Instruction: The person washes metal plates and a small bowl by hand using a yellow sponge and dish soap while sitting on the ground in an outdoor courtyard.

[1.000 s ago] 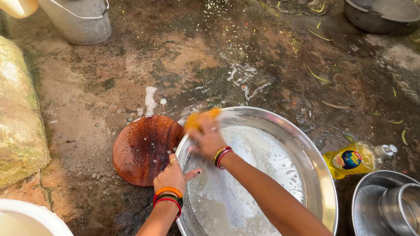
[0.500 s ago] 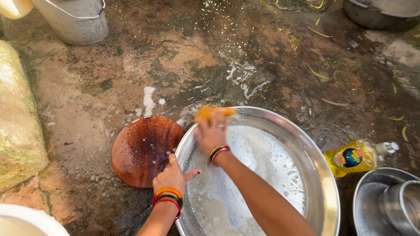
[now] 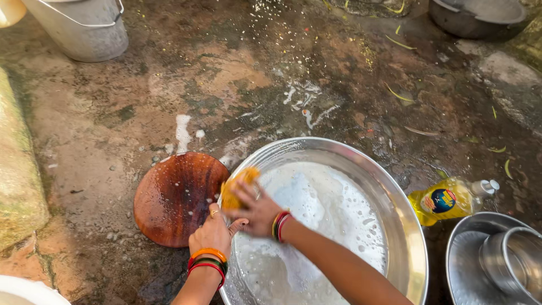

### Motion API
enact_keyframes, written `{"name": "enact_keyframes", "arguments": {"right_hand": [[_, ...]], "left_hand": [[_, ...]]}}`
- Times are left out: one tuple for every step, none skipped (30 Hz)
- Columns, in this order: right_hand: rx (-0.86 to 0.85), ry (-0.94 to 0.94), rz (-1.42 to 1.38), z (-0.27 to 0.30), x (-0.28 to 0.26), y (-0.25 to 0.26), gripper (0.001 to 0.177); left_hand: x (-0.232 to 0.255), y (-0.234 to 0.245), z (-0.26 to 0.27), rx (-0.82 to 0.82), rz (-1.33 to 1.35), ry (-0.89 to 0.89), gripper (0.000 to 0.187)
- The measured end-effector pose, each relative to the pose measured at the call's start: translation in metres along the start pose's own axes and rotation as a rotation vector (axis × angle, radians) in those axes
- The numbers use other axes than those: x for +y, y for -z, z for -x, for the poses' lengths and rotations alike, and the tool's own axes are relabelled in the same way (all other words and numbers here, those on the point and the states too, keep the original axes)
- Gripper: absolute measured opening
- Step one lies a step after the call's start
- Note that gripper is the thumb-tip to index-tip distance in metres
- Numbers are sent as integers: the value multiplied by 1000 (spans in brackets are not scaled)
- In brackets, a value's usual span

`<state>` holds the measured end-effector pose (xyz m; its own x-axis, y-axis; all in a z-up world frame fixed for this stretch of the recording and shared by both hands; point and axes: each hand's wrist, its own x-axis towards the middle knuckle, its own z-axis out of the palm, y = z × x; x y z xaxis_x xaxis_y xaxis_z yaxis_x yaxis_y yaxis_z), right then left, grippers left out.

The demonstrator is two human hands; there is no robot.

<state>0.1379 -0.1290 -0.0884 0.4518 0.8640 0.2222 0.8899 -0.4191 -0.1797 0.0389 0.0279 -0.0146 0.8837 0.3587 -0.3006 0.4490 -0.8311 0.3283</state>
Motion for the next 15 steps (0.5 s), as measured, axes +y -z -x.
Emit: {"name": "enact_keyframes", "arguments": {"right_hand": [[59,-90,86,-4,24,5,52],[126,-170,174,-11,51,11,48],[169,-364,210,-11,77,18,49],[205,-566,244,0,100,28,50],[364,-650,361,18,118,37,58],[306,-873,367,42,128,46,58],[247,-1095,371,66,130,51,59],[383,-1173,482,86,125,52,64],[522,-1250,590,98,118,50,68],[452,-1346,556,100,110,44,66],[383,-1441,520,91,98,32,63],[324,-1533,481,77,86,23,61],[311,-1279,320,68,71,18,59],[291,-1017,158,56,51,11,57],[126,-711,80,45,31,5,57]], "left_hand": [[1,1,1,-27,-43,4,93],[3,4,-1,-41,-86,12,94],[5,7,-3,-54,-78,26,96],[6,8,-3,-73,-70,37,99],[5,10,-3,-93,-63,47,102],[7,10,-2,-89,-54,48,101],[8,10,0,-84,-46,49,100],[7,10,-1,-74,-38,53,99],[6,11,-3,-50,-51,53,97],[7,8,-3,-40,-63,45,95],[7,4,-2,-29,-75,37,93],[9,2,-4,-6,-78,28,92],[10,-1,-5,16,-81,20,91],[7,-4,-2,37,-90,22,90],[5,-7,1,40,-83,16,91]]}}
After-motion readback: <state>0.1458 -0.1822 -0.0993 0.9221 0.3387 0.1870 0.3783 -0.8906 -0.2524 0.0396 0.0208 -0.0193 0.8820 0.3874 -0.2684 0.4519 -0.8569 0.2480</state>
